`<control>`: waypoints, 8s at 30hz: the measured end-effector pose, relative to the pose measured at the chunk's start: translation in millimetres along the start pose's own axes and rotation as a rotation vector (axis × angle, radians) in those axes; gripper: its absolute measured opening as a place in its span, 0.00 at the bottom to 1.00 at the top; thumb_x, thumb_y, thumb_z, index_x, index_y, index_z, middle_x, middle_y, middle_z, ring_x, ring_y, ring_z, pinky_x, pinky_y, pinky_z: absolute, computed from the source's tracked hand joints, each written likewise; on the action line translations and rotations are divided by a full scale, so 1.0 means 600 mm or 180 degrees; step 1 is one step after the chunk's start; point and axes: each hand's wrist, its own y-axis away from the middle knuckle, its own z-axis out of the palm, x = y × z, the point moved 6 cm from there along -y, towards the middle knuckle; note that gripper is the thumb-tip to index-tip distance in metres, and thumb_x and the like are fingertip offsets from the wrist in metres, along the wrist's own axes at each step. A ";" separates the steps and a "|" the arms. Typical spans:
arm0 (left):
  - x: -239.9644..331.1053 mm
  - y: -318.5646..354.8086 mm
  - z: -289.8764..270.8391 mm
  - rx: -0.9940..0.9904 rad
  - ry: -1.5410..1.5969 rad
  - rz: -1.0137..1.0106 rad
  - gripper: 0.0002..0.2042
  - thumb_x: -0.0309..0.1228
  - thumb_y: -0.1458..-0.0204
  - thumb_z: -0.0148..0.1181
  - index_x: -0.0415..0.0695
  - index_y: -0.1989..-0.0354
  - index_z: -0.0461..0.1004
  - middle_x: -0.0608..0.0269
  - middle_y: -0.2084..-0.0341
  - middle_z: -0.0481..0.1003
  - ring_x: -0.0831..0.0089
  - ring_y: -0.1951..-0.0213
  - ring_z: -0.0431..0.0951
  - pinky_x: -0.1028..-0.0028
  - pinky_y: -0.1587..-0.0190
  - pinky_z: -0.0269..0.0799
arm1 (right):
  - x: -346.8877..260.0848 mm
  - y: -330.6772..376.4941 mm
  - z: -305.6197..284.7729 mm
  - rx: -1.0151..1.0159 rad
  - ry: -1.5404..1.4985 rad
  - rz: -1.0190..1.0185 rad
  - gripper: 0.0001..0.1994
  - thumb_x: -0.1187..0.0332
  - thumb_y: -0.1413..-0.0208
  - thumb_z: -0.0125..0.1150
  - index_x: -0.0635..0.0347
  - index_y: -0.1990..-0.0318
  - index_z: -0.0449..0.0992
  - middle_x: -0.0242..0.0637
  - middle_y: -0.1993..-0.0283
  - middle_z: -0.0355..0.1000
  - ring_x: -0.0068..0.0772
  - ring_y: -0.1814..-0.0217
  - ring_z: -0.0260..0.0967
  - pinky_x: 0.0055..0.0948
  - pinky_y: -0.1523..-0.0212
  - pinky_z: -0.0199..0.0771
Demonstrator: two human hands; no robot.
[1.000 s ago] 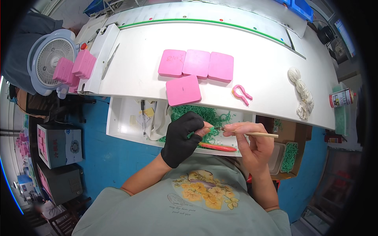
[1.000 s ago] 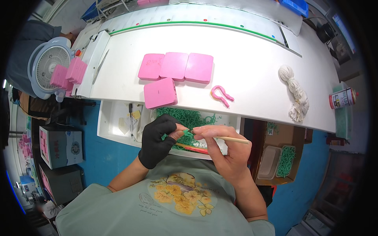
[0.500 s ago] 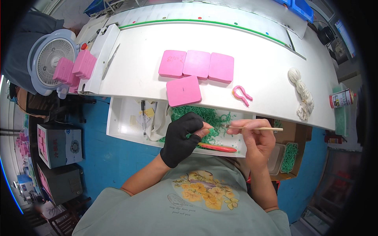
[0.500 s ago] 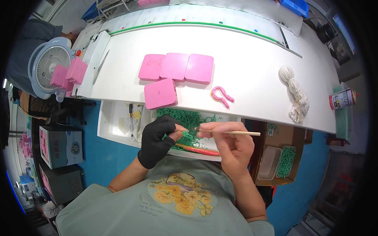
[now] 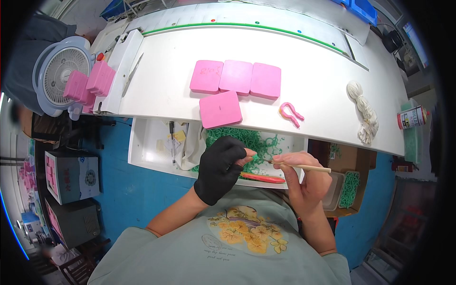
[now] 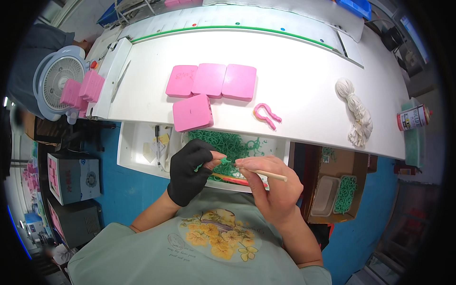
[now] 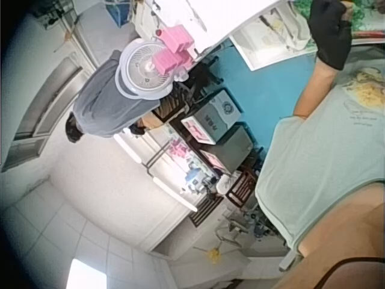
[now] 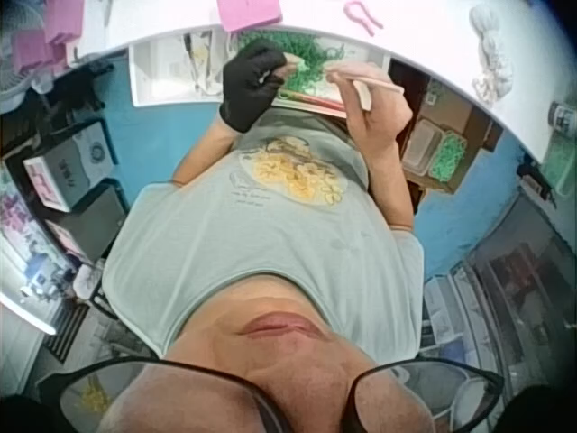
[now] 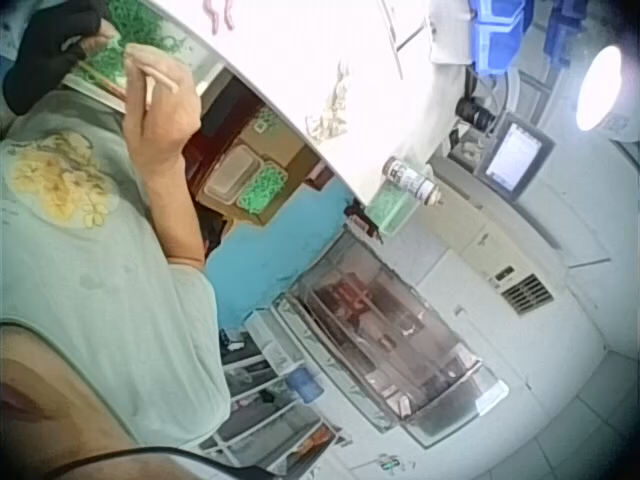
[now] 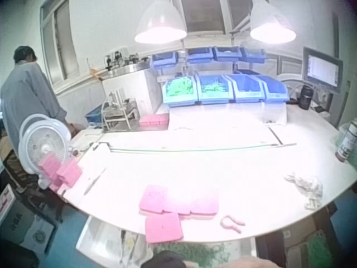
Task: Using a wooden pick to thread small green plastic rings onto a pink component.
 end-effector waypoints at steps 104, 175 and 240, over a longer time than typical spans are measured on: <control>-0.033 0.004 0.011 -0.0423 0.0987 -0.0907 0.04 0.19 0.49 0.60 0.38 0.66 0.79 0.65 0.73 0.72 0.77 0.69 0.70 0.75 0.64 0.67 | -0.038 -0.024 0.013 -0.0435 0.0855 -0.1073 0.12 0.76 0.59 0.63 0.66 0.63 0.76 0.45 0.65 0.78 0.40 0.67 0.78 0.30 0.70 0.79; -0.010 -0.003 -0.001 -0.0253 0.0408 -0.0440 0.06 0.21 0.50 0.64 0.39 0.64 0.81 0.62 0.73 0.73 0.73 0.70 0.73 0.74 0.66 0.69 | -0.018 -0.005 0.011 -0.0073 0.0263 -0.0090 0.10 0.84 0.50 0.62 0.66 0.59 0.76 0.45 0.66 0.78 0.40 0.67 0.78 0.30 0.68 0.78; -0.017 -0.002 0.006 -0.0390 0.0706 -0.0624 0.07 0.18 0.52 0.62 0.39 0.64 0.81 0.63 0.73 0.72 0.75 0.69 0.71 0.74 0.64 0.67 | -0.005 -0.009 0.002 -0.0236 0.0088 0.0071 0.08 0.85 0.48 0.60 0.68 0.60 0.75 0.46 0.64 0.78 0.40 0.64 0.78 0.29 0.66 0.78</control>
